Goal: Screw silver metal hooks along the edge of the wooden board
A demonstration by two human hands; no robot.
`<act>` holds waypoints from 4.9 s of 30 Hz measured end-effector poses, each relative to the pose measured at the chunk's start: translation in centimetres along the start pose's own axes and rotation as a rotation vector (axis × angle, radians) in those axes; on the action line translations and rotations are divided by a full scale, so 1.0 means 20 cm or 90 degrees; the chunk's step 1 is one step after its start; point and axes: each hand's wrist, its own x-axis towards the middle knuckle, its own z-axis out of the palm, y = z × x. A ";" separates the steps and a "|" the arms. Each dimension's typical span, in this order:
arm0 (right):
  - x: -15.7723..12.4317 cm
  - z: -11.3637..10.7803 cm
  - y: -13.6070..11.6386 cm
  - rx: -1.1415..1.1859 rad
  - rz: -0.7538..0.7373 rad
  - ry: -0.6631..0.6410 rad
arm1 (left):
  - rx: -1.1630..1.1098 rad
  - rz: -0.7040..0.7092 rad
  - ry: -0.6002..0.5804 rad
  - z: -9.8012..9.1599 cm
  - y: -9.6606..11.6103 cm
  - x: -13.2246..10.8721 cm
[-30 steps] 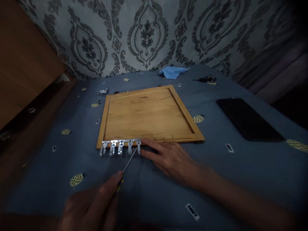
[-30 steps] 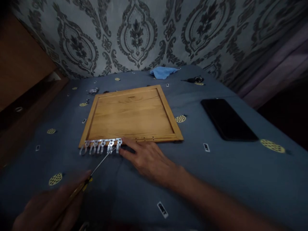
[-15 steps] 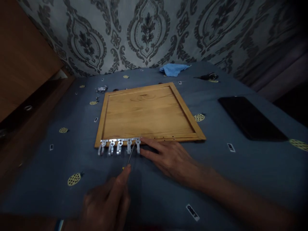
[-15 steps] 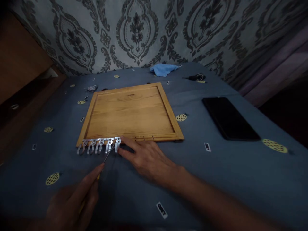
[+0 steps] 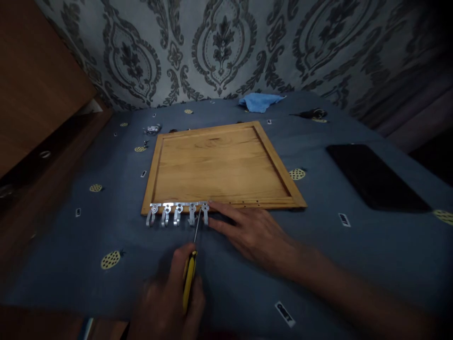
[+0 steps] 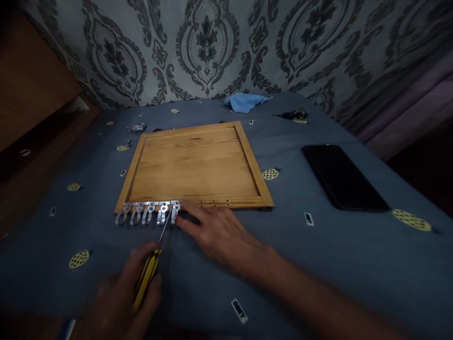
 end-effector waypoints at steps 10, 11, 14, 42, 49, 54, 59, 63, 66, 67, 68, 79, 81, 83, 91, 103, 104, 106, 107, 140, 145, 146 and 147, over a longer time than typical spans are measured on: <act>0.00 -0.01 0.00 0.021 -0.001 0.004 | 0.077 0.029 0.028 0.05 0.02 0.00; 0.00 -0.01 0.00 0.024 -0.001 -0.001 | 0.085 0.032 0.030 0.05 0.02 0.00; 0.00 -0.01 0.00 0.022 0.001 -0.008 | 0.117 0.036 0.032 0.06 0.03 0.00; 0.01 0.00 0.00 0.021 0.003 -0.008 | 0.294 0.051 0.030 0.07 0.09 0.03; 0.00 0.00 0.00 0.026 0.013 -0.021 | 0.262 0.049 0.028 0.07 0.08 0.04; -0.01 0.01 0.01 0.027 0.003 -0.003 | 0.116 0.062 0.023 0.07 0.01 -0.02; 0.00 0.00 0.01 0.011 0.000 -0.001 | 0.032 0.075 0.109 -0.10 -0.14 0.01; 0.02 -0.01 0.00 -0.007 0.004 0.004 | 0.168 0.099 0.058 -0.32 -0.26 0.30; 0.03 -0.02 -0.01 -0.007 0.007 -0.003 | 0.163 0.141 -0.038 -0.38 -0.32 0.59; 0.03 -0.02 -0.01 -0.005 0.007 -0.010 | 0.140 0.170 -0.062 -0.38 -0.34 0.68; 0.03 -0.02 -0.01 -0.004 0.008 -0.016 | 0.129 0.190 -0.068 -0.36 -0.36 0.76; 0.01 -0.03 0.00 0.017 0.024 -0.035 | 0.034 0.323 -0.104 -0.12 -0.46 1.11; 0.02 -0.03 0.00 0.018 0.021 -0.031 | 0.023 0.322 -0.103 -0.11 -0.48 1.12; 0.02 -0.03 0.00 0.020 0.020 -0.024 | 0.013 0.315 -0.101 -0.12 -0.50 1.11; 0.00 -0.02 0.01 0.041 0.003 0.000 | -0.060 0.273 -0.093 -0.30 -0.46 0.93; 0.01 -0.03 0.00 0.054 0.013 -0.027 | -0.181 0.265 -0.242 -0.23 -0.31 0.75; 0.01 -0.03 0.00 0.056 0.011 -0.030 | -0.173 0.269 -0.247 -0.22 -0.29 0.74; 0.01 -0.03 0.00 0.057 0.009 -0.028 | -0.145 0.282 -0.248 -0.22 -0.27 0.71; 0.01 -0.03 0.00 0.057 0.009 -0.025 | -0.129 0.290 -0.246 -0.21 -0.25 0.70; 0.01 -0.01 0.00 0.062 0.011 -0.021 | -0.139 0.233 -0.170 -0.12 -0.19 0.64; 0.00 0.00 0.00 0.073 0.011 0.002 | -0.115 0.224 -0.158 -0.11 -0.18 0.63; 0.00 0.00 0.00 0.079 0.012 0.000 | -0.111 0.219 -0.160 -0.11 -0.18 0.63; -0.01 -0.01 0.00 0.085 0.013 -0.002 | -0.109 0.214 -0.161 -0.11 -0.18 0.63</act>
